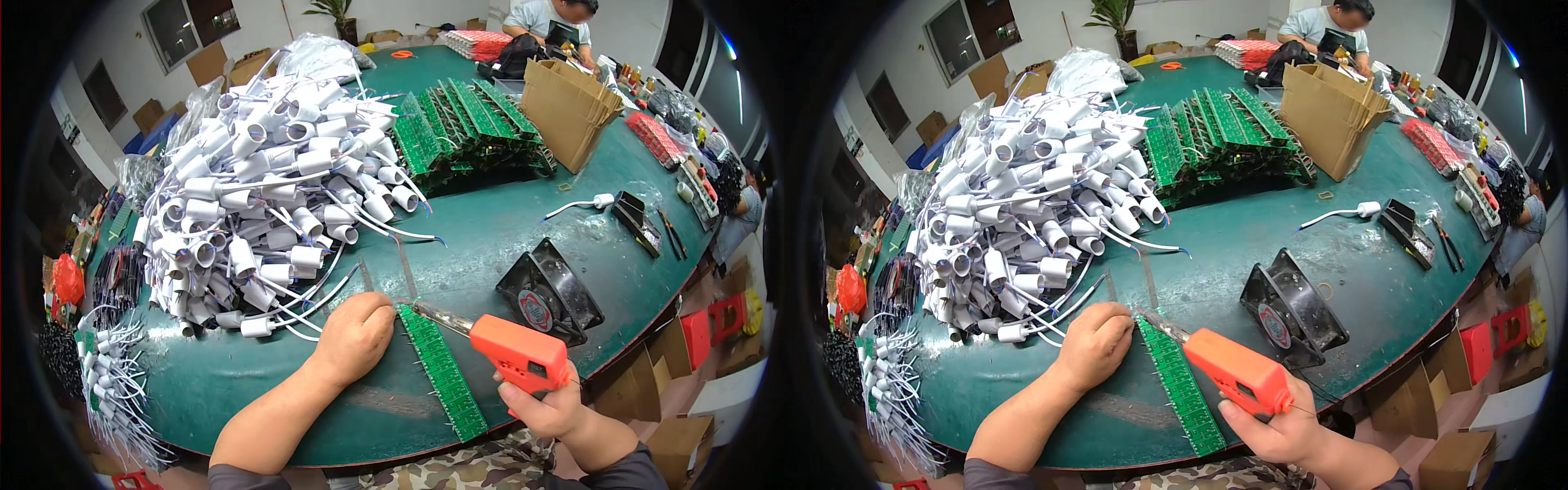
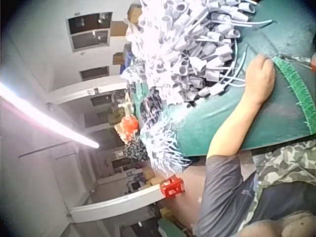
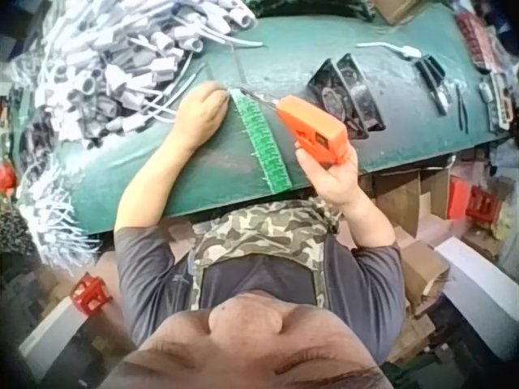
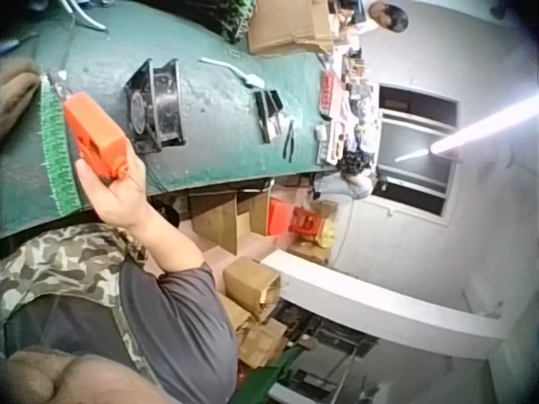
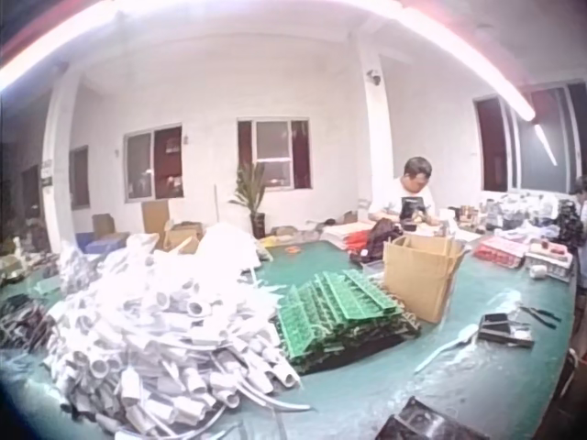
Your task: The person solders wires from light socket fixtures onto a circuit board using a soldering iron. The person then sets the board aside, retrieves another circuit board from a stack, and solders more socket wires onto it.
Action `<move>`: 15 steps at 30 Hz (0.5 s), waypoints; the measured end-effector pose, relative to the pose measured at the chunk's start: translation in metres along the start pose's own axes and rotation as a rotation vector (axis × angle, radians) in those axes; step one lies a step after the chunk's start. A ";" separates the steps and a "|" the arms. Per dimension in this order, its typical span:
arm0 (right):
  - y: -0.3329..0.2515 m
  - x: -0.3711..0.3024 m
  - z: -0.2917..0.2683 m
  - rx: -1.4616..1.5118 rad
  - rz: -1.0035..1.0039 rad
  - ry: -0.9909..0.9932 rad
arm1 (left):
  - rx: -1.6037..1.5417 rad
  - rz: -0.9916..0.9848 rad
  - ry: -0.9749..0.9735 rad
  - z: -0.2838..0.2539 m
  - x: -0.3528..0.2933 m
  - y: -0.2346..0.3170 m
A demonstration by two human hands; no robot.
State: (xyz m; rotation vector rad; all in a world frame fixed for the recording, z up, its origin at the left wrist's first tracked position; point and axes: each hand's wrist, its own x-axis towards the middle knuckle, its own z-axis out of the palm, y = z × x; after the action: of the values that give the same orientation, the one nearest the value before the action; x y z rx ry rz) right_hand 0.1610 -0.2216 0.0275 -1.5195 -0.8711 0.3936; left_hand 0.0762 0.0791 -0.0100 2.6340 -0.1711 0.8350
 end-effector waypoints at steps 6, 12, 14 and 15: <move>-0.003 0.009 0.005 -0.034 0.112 -0.052 | -0.011 -0.003 0.003 0.002 0.000 0.000; -0.002 0.009 0.004 -0.035 0.171 -0.064 | -0.016 -0.003 -0.001 0.002 0.002 0.001; -0.001 0.007 0.003 -0.038 0.196 -0.068 | -0.023 0.000 -0.003 0.002 0.002 0.001; -0.002 0.008 0.003 -0.037 0.197 -0.068 | -0.024 0.000 -0.004 0.003 0.002 0.000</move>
State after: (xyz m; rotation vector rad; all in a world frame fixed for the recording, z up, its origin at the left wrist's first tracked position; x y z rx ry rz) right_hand 0.1632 -0.2139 0.0311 -1.6404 -0.7870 0.5778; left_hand 0.0792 0.0777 -0.0106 2.6138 -0.1812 0.8227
